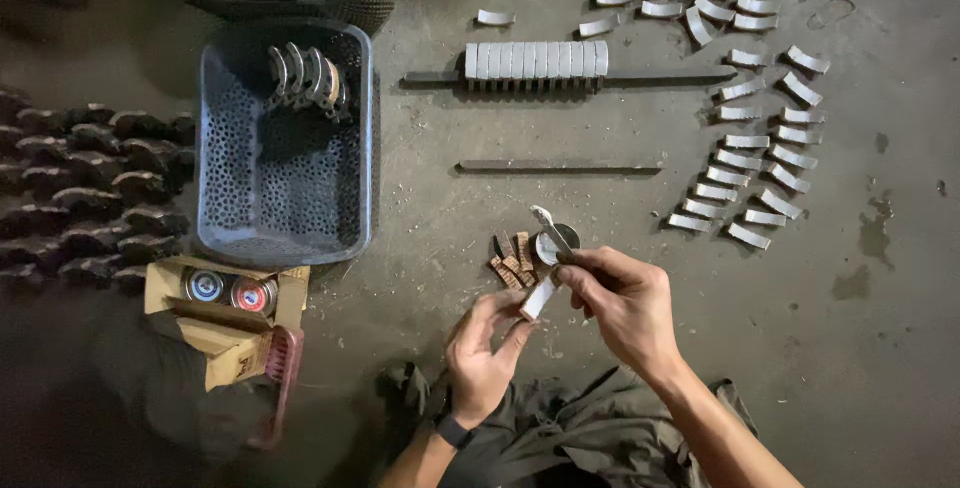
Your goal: The person sits on the floor and uses a small brush to apply a white substance from a metal can onto small, curved metal pieces. They handle the pieces one by one, applying the substance to the surface and then placing them onto a metal rod or into a blue plastic basket.
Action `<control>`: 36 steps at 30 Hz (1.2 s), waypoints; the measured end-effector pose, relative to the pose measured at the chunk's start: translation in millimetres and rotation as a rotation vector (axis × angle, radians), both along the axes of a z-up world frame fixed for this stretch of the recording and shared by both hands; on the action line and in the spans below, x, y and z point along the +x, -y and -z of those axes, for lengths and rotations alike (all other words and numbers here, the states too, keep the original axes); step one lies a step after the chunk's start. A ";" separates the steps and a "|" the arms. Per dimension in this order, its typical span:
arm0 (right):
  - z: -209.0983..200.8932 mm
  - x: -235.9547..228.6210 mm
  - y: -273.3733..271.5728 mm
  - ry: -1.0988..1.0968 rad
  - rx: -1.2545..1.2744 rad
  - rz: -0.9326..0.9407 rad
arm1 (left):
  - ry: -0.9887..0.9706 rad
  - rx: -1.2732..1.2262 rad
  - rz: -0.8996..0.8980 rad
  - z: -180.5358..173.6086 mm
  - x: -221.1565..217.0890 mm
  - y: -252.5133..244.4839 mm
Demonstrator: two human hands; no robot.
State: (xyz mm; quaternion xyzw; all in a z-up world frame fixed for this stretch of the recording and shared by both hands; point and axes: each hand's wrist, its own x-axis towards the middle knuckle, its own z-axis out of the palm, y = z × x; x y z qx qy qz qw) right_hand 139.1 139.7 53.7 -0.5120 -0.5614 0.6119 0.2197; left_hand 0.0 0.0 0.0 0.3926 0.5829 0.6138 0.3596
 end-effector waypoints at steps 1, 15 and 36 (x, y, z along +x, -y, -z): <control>1.9 0.4 0.5 0.008 0.015 0.003 | -0.040 -0.013 -0.033 3.5 -0.1 1.3; 26.2 18.6 22.5 0.067 -0.410 -0.132 | -0.388 0.021 -0.215 5.7 -17.2 -5.7; -5.5 9.0 21.6 0.340 0.157 -0.139 | -0.680 0.150 -0.140 -25.6 -18.3 -12.0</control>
